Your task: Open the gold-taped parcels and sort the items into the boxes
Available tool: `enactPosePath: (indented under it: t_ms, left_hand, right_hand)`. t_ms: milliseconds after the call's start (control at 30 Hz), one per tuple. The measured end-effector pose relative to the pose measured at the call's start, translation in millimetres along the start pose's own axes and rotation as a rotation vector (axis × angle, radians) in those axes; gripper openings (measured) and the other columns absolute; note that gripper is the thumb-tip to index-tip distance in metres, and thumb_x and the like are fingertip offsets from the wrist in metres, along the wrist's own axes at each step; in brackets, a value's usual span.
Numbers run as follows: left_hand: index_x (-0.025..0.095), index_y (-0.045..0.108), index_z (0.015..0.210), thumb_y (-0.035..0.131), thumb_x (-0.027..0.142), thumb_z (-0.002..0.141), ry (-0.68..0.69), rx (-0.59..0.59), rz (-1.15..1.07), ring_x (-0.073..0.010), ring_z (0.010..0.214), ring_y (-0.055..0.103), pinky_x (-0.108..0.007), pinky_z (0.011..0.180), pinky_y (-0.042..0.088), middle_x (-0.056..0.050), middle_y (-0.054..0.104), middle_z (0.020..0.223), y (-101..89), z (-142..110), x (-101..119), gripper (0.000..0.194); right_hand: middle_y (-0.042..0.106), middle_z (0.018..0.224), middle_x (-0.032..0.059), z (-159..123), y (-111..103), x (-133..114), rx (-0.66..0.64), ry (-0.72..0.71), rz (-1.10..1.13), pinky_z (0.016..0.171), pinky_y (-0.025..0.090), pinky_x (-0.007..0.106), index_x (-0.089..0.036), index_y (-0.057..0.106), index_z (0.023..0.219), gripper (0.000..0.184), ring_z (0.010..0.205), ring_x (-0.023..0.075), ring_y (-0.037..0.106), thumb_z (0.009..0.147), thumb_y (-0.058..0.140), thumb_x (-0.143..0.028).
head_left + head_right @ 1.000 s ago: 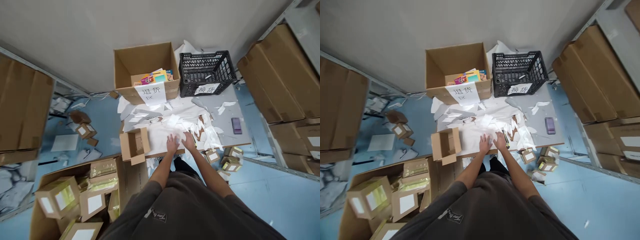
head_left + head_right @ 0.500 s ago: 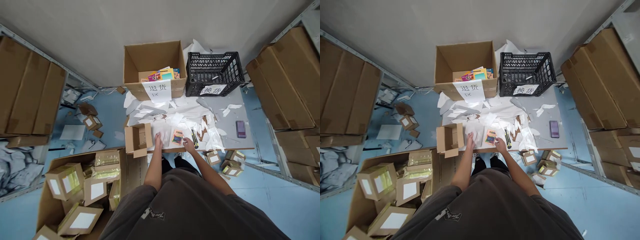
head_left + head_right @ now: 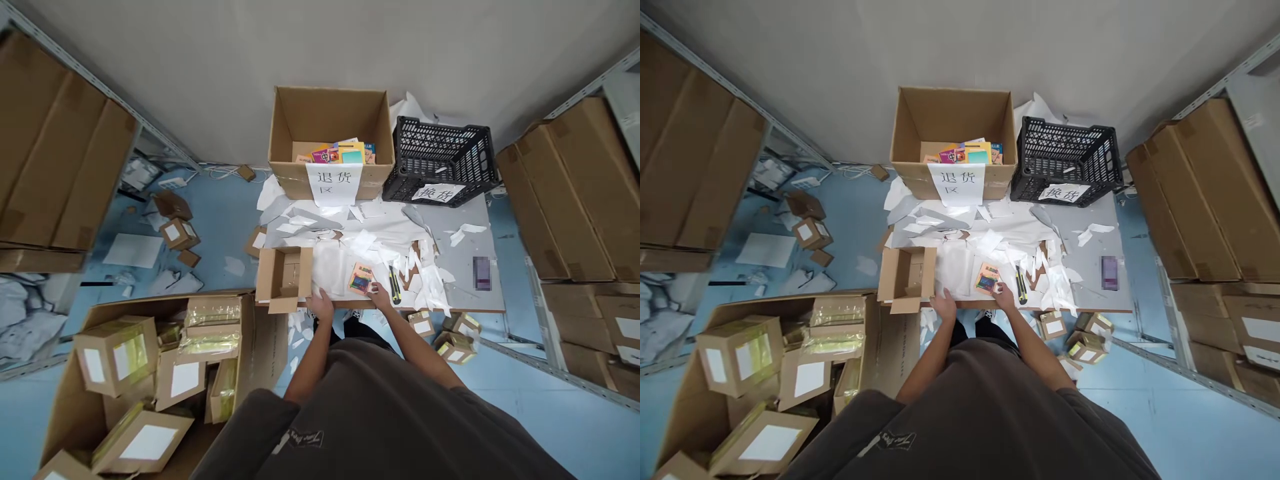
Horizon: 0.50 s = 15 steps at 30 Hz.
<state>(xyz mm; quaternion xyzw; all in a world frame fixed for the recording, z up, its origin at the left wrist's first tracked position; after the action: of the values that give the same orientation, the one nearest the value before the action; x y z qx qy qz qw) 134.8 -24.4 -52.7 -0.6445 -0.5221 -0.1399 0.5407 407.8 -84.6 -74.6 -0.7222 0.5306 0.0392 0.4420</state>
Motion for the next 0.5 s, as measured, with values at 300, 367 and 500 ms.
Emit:
enactPosePath:
  t_ms: [300, 367, 500]
  left_hand:
    - [0.015, 0.063, 0.123, 0.068, 0.015, 0.077, 0.198, -0.726, 0.277, -0.0327, 0.134, 0.056, -0.047, 0.116, 0.042, -0.018, 0.066, 0.132, 102.3, -1.6, 50.7, 0.047]
    - [0.014, 0.063, 0.115, 0.071, 0.014, 0.072, 0.128, -0.738, 0.307, -0.0356, 0.131, 0.058, -0.049, 0.114, 0.042, -0.020, 0.067, 0.127, 121.2, 14.7, 50.1, 0.044]
    - [0.016, 0.060, 0.110, 0.071, 0.016, 0.072, 0.064, -0.802, 0.247, -0.0290, 0.105, 0.069, -0.042, 0.098, 0.053, -0.012, 0.072, 0.106, 136.7, 29.8, 38.2, 0.039]
  right_hand:
    - [0.073, 0.106, 0.0055, 18.2, 12.7, -9.5, 0.029, 0.028, 0.053, 0.083, 0.056, 0.033, -0.023, 0.060, 0.140, 0.065, 0.095, 0.0263, 0.073, 0.077, 0.074, -0.036]
    - [0.073, 0.107, 0.0058, 24.6, 12.1, -8.8, 0.042, 0.059, 0.065, 0.085, 0.056, 0.033, -0.022, 0.058, 0.145, 0.070, 0.097, 0.0266, 0.072, 0.077, 0.071, -0.033]
    - [0.073, 0.103, 0.0052, 32.2, 8.4, -4.5, 0.027, 0.115, 0.092, 0.086, 0.056, 0.034, -0.022, 0.059, 0.145, 0.071, 0.097, 0.0269, 0.072, 0.074, 0.065, -0.026]
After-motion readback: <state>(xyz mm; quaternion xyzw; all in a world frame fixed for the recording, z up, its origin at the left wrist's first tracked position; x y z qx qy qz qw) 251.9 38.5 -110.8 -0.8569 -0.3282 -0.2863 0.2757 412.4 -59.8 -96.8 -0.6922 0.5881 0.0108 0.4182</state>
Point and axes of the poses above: each hand's wrist, its own z-axis towards the middle knuckle, its own y-axis out of the palm, x = y × z, the point moved 4 cm from there along z, towards the middle knuckle
